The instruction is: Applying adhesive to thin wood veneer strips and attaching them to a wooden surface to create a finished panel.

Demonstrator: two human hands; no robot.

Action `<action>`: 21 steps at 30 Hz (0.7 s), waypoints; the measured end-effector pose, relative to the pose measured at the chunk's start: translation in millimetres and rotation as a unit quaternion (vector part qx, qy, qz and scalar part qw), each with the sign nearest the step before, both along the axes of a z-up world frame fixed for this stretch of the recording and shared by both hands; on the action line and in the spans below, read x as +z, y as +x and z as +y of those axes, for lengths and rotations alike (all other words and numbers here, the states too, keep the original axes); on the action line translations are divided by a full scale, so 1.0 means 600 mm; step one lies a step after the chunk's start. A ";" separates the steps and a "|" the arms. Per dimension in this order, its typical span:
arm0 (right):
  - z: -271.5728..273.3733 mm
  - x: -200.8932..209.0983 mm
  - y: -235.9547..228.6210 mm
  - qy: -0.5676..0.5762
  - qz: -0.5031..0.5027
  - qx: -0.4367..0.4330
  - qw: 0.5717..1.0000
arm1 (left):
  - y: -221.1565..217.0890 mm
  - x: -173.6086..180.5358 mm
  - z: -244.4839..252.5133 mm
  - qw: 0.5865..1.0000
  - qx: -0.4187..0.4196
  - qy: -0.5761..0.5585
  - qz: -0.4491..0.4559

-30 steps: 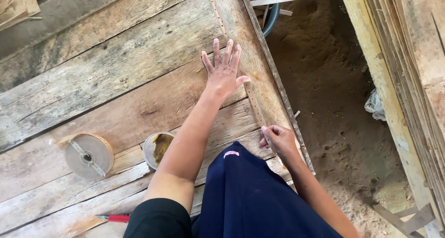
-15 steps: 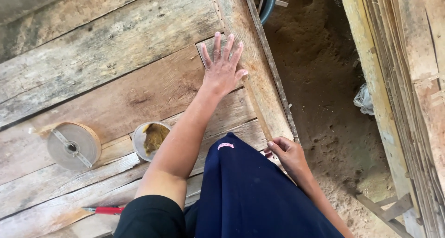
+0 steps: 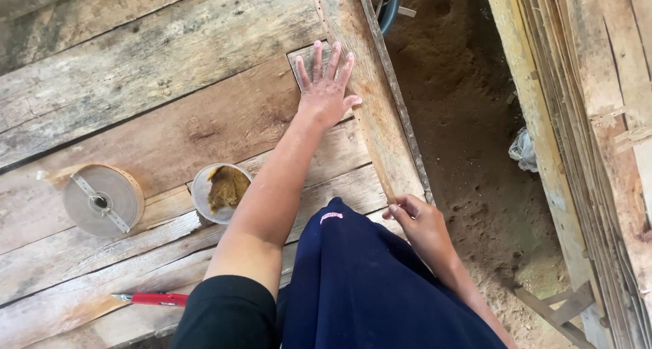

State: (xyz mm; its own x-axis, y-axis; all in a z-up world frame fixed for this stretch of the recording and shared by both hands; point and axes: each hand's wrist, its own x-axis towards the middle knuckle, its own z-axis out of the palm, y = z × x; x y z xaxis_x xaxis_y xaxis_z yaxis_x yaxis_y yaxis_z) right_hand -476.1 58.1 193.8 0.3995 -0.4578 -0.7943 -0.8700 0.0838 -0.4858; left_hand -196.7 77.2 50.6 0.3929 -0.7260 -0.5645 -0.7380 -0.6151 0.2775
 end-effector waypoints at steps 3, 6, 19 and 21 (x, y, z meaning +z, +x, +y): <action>-0.008 -0.060 -0.036 0.167 -0.047 -0.176 0.969 | -0.002 -0.026 0.003 1.000 0.002 -0.019 -0.015; -0.004 -0.084 -0.040 0.165 -0.047 -0.176 0.969 | -0.003 -0.026 0.004 0.999 -0.009 -0.022 -0.027; -0.001 -0.145 -0.058 0.084 -0.080 -0.101 0.988 | -0.057 -0.014 0.022 0.999 -0.022 -0.036 -0.029; -0.002 -0.151 -0.059 0.092 -0.067 -0.105 0.988 | -0.061 0.000 0.023 1.000 -0.031 0.003 -0.005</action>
State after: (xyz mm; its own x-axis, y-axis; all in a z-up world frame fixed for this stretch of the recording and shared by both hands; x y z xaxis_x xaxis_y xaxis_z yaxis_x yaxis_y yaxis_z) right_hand -511.8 56.7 103.3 0.4184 -0.3944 -0.8182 -0.7535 0.3523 -0.5551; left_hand -233.6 90.8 50.7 0.3530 -0.7457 -0.5651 -0.7776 -0.5697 0.2661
